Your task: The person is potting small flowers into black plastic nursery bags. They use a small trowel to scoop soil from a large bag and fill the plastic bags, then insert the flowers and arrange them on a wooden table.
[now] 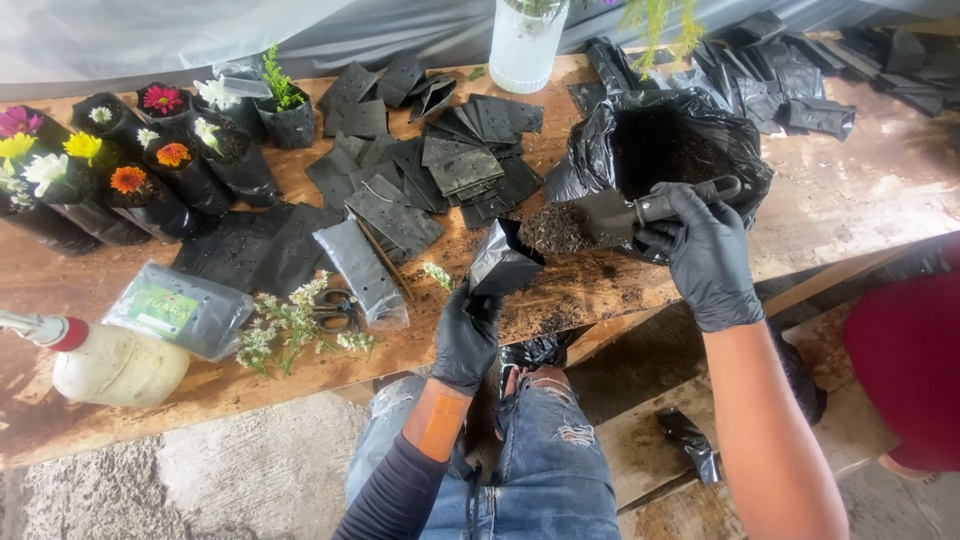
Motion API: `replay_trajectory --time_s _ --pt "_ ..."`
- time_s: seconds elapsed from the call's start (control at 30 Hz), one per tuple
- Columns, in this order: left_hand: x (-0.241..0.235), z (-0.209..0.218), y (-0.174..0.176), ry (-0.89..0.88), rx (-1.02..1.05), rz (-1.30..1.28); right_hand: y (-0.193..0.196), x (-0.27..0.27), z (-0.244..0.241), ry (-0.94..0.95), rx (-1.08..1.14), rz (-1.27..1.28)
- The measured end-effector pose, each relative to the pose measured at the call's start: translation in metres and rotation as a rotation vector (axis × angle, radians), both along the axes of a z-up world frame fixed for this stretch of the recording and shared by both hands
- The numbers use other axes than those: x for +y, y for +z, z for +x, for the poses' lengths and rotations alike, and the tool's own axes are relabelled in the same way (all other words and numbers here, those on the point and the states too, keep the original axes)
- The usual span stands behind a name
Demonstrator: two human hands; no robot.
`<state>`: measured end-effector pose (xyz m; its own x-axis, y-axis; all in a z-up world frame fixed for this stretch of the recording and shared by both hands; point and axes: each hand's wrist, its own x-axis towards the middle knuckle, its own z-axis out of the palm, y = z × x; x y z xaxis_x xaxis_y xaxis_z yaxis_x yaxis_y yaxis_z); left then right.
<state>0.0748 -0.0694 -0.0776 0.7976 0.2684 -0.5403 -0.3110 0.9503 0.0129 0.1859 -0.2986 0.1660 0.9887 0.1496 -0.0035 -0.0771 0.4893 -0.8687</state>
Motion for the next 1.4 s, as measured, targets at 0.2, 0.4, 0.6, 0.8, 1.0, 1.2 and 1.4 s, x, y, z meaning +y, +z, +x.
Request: replay_trajectory --time_s 0.2,0.4,0.6,0.8,1.0,1.2,1.4 --pt "-0.002 -0.01 0.026 -0.018 0.051 0.027 0.006 0.004 -0.001 0.056 -0.107 -0.17" --pt "-0.015 -0.016 0.048 -0.058 0.088 0.152 0.035 0.015 -0.006 0.096 -0.297 -0.456" --pt "-0.034 -0.014 0.057 -0.113 0.088 0.173 0.065 0.032 -0.019 0.278 -0.535 -0.791" --pt "-0.042 -0.016 0.078 -0.128 0.079 0.089 0.084 0.039 -0.048 0.42 -0.756 -0.899" --pt "-0.031 -0.023 0.064 -0.082 -0.039 0.139 0.081 -0.009 -0.024 0.006 -1.034 -0.751" --pt "-0.015 -0.027 0.078 -0.033 0.011 0.187 -0.005 -0.06 0.09 -0.479 -1.033 -0.707" --pt "-0.011 -0.027 0.082 -0.048 0.045 0.128 -0.066 -0.041 0.119 -0.56 -0.764 -0.764"
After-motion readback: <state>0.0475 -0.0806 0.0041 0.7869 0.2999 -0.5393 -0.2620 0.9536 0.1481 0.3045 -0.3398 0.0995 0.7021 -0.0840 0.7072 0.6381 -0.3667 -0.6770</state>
